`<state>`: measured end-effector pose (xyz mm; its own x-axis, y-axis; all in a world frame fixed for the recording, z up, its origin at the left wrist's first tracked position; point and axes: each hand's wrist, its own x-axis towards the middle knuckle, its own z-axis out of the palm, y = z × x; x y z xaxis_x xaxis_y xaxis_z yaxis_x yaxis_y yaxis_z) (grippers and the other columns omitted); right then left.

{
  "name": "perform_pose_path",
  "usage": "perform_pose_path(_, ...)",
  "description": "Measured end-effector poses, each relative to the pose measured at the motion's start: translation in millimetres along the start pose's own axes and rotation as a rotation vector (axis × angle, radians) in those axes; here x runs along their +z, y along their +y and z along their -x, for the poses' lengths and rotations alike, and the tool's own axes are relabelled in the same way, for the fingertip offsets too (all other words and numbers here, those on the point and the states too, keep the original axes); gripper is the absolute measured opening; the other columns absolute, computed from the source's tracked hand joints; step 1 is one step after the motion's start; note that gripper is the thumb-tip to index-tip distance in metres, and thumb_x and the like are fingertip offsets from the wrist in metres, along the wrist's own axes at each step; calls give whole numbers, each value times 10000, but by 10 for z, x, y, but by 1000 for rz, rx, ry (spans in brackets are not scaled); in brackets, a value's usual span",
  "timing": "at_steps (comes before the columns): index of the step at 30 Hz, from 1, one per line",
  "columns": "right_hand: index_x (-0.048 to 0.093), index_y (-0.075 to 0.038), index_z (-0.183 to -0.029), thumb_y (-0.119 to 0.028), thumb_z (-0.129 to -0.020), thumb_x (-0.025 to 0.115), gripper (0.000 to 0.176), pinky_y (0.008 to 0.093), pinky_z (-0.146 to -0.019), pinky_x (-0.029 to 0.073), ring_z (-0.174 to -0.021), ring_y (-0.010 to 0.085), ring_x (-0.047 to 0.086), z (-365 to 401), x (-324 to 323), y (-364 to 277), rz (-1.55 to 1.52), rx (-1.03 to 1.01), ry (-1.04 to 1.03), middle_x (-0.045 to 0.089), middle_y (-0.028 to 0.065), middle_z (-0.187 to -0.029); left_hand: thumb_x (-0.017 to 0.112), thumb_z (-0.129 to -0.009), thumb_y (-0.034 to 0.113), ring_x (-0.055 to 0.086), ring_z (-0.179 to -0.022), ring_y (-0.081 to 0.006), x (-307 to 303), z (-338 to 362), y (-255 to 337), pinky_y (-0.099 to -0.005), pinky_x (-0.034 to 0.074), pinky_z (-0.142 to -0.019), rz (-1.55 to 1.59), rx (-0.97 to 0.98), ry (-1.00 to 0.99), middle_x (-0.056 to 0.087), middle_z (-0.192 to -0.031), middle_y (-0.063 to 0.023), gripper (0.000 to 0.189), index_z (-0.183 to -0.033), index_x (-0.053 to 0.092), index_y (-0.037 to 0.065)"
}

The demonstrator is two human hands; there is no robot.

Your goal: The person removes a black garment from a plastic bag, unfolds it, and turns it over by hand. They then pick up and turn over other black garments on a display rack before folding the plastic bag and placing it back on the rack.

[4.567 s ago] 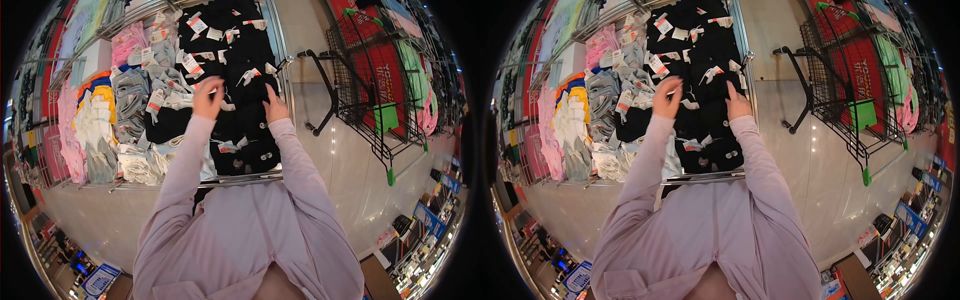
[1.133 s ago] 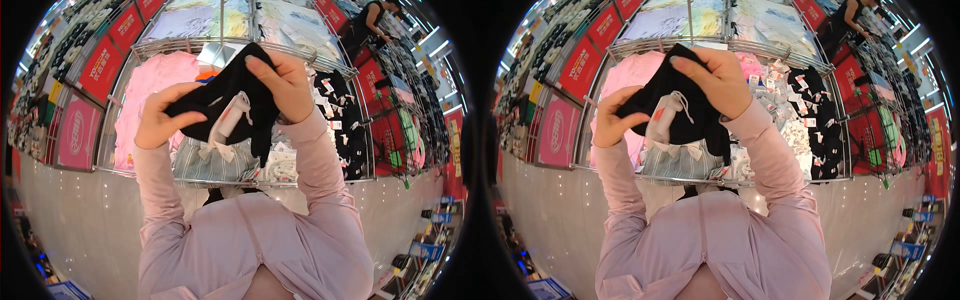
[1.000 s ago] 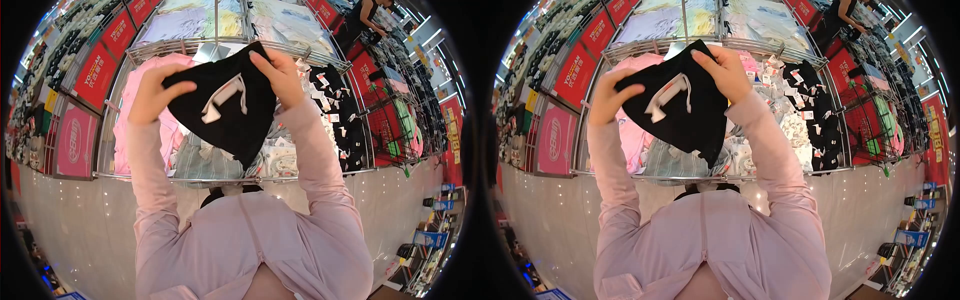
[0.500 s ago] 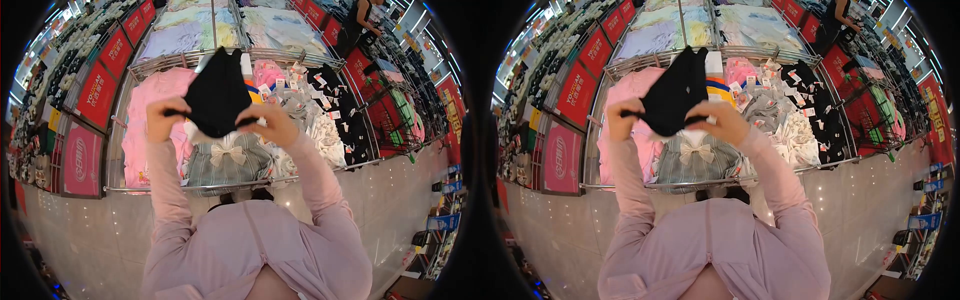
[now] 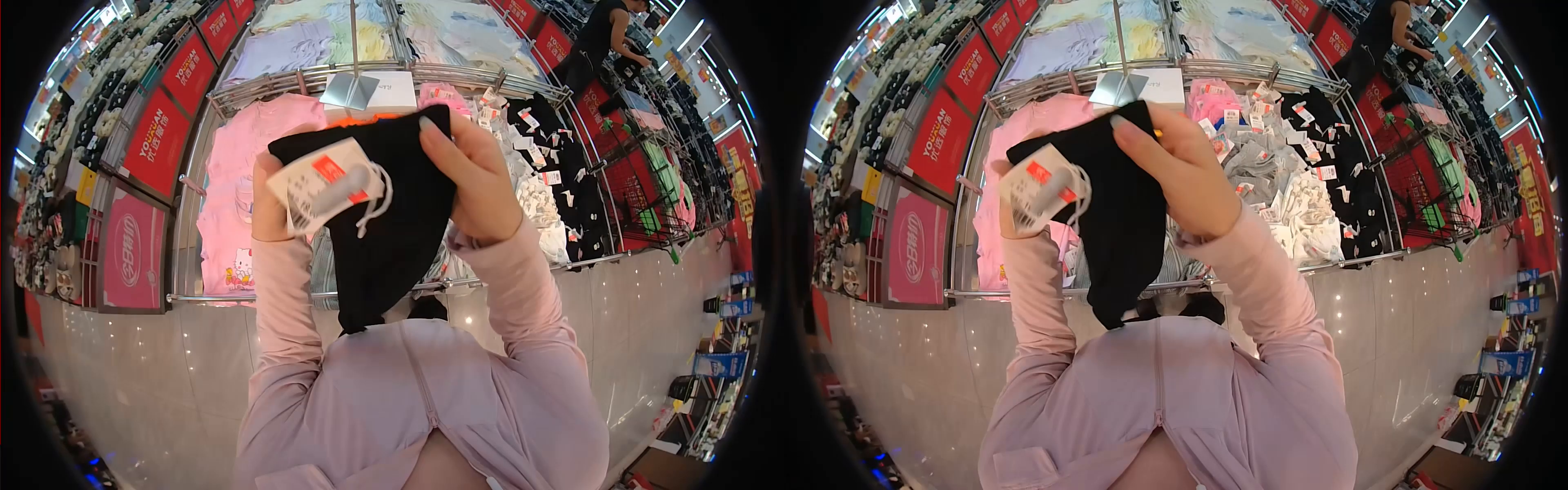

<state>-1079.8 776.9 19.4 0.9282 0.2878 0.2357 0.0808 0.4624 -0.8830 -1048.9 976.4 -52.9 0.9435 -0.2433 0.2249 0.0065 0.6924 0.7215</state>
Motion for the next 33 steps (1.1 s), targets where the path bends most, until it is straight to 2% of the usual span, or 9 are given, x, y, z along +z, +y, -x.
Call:
perform_pose_path(2, 549, 0, -1019, -170, -897, 514, 212, 178, -648, 450, -725, 34, 555, -93, 11, -63, -9, -7, -38, 609, -1, -850, 423, -849, 524, 516, -1084, -337, -119, -24, 44, -484, 435, -908, -224, 12, 50, 474, -1217, -230, 703, -1264, 363, -40)
perform_pose_path(6, 536, 1, -1011, -165, -865, 531, 221, 202, -685, 445, -757, 85, 567, -71, 64, -275, 199, -24, -159, 607, 32, -881, 458, -873, 404, 515, -1051, -297, -363, -88, 111, -482, 433, -862, 111, 140, -341, 497, -1191, -189, 486, -1150, 451, 5)
perform_pose_path(8, 558, 9, -909, -131, -805, 562, 174, 228, -724, 442, -780, 127, 575, 49, 158, -357, 438, -95, -359, 615, 72, -892, 493, -884, 318, 555, -982, -237, -132, -272, 42, -455, 466, -789, 264, 440, -795, 540, -1135, -176, 318, -1039, 533, 43)
perform_pose_path(11, 597, 9, -767, -47, -723, 609, 72, 245, -741, 436, -766, 151, 582, 152, 258, -329, 452, -131, -763, 624, 98, -844, 498, -869, 48, 586, -799, -102, 361, -642, 19, -253, 471, -716, 741, 136, -1670, 624, -861, -86, 76, -889, 570, 34)
perform_pose_path(15, 585, -12, -882, -39, -761, 602, 125, 305, -862, 382, -984, 210, 523, -146, 155, -56, 876, -541, -285, 539, 99, -1015, 493, -878, 121, 581, -721, -122, 663, -158, -519, -234, 465, -636, 945, 212, -743, 611, -817, -100, 122, -965, 553, 60)
perform_pose_path(18, 561, -29, -891, -38, -731, 653, 186, 306, -807, 400, -965, 233, 477, -187, 87, -12, 752, -499, -351, 509, 103, -1098, 483, -882, 141, 572, -761, -113, 599, -68, -508, -226, 461, -656, 756, 103, -387, 591, -875, -96, 164, -1017, 533, 63)
perform_pose_path(26, 502, -36, -844, -45, -709, 691, 232, 373, -937, 339, -1113, 261, 462, -368, -34, 111, 661, -479, -389, 551, 115, -1091, 456, -893, 196, 547, -868, -92, 371, -276, -523, -204, 447, -708, 472, 90, -202, 537, -1028, -84, 291, -1155, 477, 71)
perform_pose_path(29, 489, -53, -816, -16, -699, 675, 222, 416, -970, 298, -1184, 293, 416, -431, -132, 124, 575, -357, -462, 524, 116, -1128, 575, -821, 214, 546, -920, -114, 90, -472, -666, -230, 437, -784, 229, 233, -257, 537, -1013, -54, 377, -1141, 470, 45)
perform_pose_path(33, 500, -40, -788, -55, -702, 709, 227, 343, -948, 319, -1059, 209, 494, -450, -52, 162, 396, -254, -295, 572, 118, -1017, 725, -687, 166, 559, -811, -86, 50, -578, -85, -206, 451, -706, -252, 45, -180, 572, -903, -31, 460, -1042, 470, 22)
